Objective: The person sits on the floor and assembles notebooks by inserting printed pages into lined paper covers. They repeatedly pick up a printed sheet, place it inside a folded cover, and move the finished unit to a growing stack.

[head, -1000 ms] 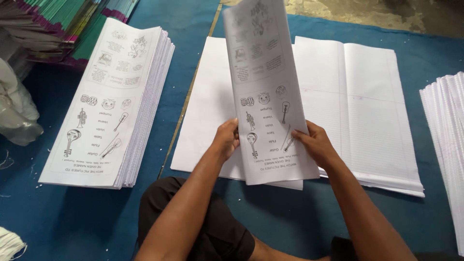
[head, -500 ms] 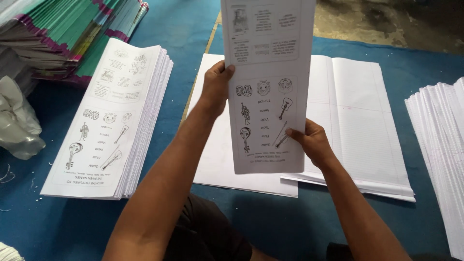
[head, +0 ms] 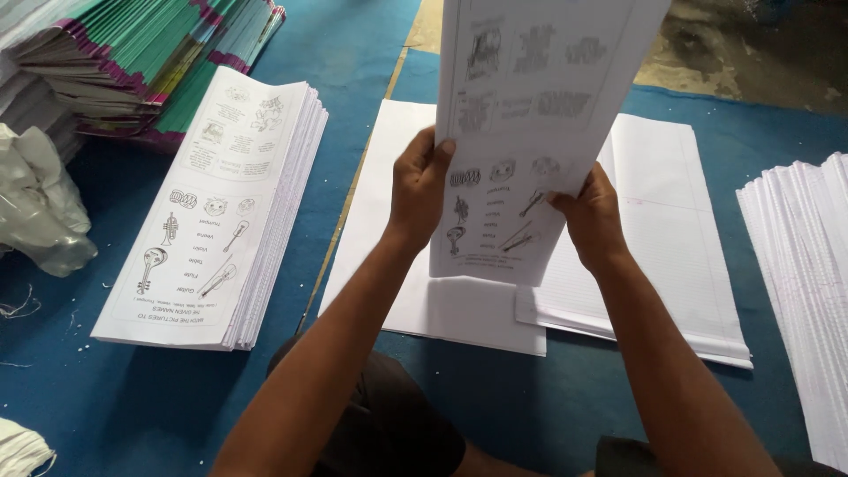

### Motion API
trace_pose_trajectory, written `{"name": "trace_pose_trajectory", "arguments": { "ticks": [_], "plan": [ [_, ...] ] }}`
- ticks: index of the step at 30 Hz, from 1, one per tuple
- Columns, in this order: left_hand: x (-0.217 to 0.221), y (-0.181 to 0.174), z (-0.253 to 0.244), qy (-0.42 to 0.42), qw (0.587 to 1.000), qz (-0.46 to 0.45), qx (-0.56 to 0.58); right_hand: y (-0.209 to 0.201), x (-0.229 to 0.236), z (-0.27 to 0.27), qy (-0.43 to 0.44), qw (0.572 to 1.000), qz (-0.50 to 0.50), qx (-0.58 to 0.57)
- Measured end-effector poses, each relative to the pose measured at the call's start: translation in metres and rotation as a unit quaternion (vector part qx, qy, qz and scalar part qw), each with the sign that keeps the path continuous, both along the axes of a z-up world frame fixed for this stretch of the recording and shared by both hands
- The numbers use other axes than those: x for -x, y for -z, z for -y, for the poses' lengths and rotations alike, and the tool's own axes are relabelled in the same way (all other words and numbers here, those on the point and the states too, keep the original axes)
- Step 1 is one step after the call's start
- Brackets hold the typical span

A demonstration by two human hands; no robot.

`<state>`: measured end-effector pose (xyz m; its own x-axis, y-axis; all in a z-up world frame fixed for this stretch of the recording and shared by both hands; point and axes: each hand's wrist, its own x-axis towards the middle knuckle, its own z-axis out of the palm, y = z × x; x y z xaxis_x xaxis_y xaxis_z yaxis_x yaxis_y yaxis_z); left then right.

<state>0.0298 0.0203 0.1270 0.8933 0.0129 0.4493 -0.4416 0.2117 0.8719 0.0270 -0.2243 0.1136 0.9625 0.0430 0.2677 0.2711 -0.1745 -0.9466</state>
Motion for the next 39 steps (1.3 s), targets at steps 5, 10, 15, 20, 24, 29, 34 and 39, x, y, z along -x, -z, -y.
{"name": "trace_pose_trajectory", "arguments": {
  "ticks": [5,10,15,20,24,29,34,39],
  "plan": [
    [0.017,0.022,-0.002,0.018,0.998,-0.031,-0.044,0.003,0.005,0.003,-0.036,0.998,-0.009,-0.058],
    [0.022,0.027,-0.004,0.039,0.997,-0.062,-0.036,0.001,0.009,0.002,-0.019,0.997,-0.049,-0.056],
    [0.021,0.024,-0.001,0.031,0.997,-0.059,-0.049,0.010,0.019,-0.003,-0.015,0.998,-0.015,-0.055],
    [0.032,0.022,0.017,-0.047,0.996,-0.032,-0.064,0.018,0.024,-0.005,0.039,0.999,-0.002,-0.022],
    [0.026,0.014,0.018,-0.075,0.993,-0.009,-0.091,0.014,0.020,-0.003,0.042,0.999,0.016,-0.017],
    [0.023,0.023,0.010,-0.064,0.992,-0.027,-0.102,0.016,0.019,-0.008,-0.005,1.000,0.023,-0.015],
    [0.020,0.050,0.000,-0.036,0.996,-0.044,-0.075,0.028,0.018,-0.017,-0.033,0.999,-0.002,0.012],
    [0.022,0.069,0.004,-0.046,0.989,-0.099,-0.102,0.037,0.017,-0.019,-0.005,1.000,-0.022,0.011]
  ]
}}
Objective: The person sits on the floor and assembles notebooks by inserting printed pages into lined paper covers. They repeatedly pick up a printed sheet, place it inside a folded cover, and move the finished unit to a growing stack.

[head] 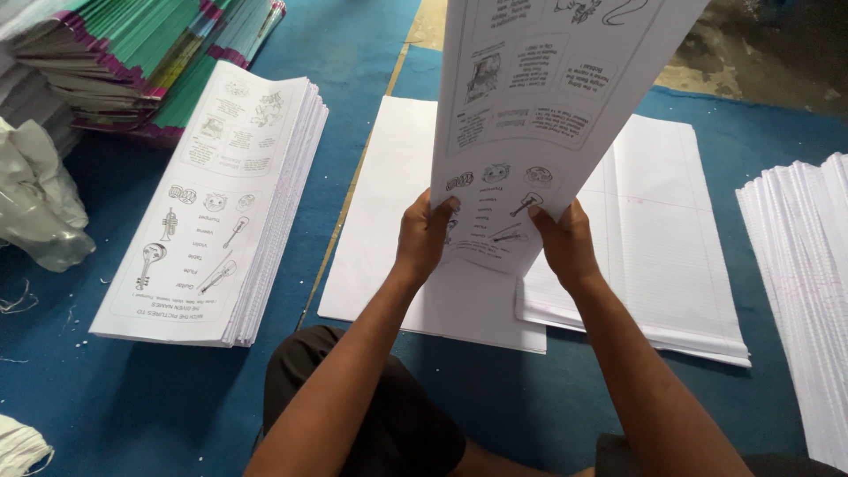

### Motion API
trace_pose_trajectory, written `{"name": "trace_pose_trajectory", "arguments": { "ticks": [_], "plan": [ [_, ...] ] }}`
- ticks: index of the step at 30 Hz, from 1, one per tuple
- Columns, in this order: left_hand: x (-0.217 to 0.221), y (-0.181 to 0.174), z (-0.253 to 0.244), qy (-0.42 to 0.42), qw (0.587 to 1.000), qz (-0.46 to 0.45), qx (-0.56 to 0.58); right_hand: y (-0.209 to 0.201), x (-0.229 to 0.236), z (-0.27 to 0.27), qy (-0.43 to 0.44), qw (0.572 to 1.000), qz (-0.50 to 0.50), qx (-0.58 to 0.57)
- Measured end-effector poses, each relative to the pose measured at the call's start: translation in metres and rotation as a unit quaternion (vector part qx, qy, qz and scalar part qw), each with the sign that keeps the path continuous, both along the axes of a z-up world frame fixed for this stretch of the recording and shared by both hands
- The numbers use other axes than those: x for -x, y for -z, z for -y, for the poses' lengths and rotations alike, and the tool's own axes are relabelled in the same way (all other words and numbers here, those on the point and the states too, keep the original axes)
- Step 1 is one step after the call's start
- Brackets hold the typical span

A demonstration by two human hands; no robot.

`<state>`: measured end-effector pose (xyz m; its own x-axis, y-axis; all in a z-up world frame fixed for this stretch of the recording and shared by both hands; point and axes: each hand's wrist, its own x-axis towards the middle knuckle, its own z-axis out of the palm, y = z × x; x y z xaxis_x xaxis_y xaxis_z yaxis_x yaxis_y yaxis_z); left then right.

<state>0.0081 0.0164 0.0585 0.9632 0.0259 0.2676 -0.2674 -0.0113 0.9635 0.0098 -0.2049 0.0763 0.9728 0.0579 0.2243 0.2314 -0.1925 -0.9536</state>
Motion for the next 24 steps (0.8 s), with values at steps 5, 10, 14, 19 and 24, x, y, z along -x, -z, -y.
{"name": "trace_pose_trajectory", "arguments": {
  "ticks": [5,10,14,19,24],
  "plan": [
    [-0.009,-0.005,0.001,-0.015,1.000,0.022,-0.007,0.000,-0.004,-0.003,0.012,1.000,0.023,0.016],
    [-0.012,-0.006,-0.006,-0.003,0.999,-0.031,-0.036,0.000,-0.008,0.001,0.011,1.000,0.000,0.013],
    [-0.006,0.009,-0.011,0.012,0.999,-0.026,-0.021,0.018,-0.004,-0.004,-0.008,1.000,0.008,0.020],
    [0.000,0.032,-0.008,0.014,0.997,-0.067,-0.026,0.032,-0.004,-0.001,-0.012,1.000,0.016,0.021],
    [-0.005,0.027,-0.011,-0.006,0.996,-0.065,-0.061,0.024,-0.007,0.002,-0.010,0.996,0.032,0.084]
  ]
}}
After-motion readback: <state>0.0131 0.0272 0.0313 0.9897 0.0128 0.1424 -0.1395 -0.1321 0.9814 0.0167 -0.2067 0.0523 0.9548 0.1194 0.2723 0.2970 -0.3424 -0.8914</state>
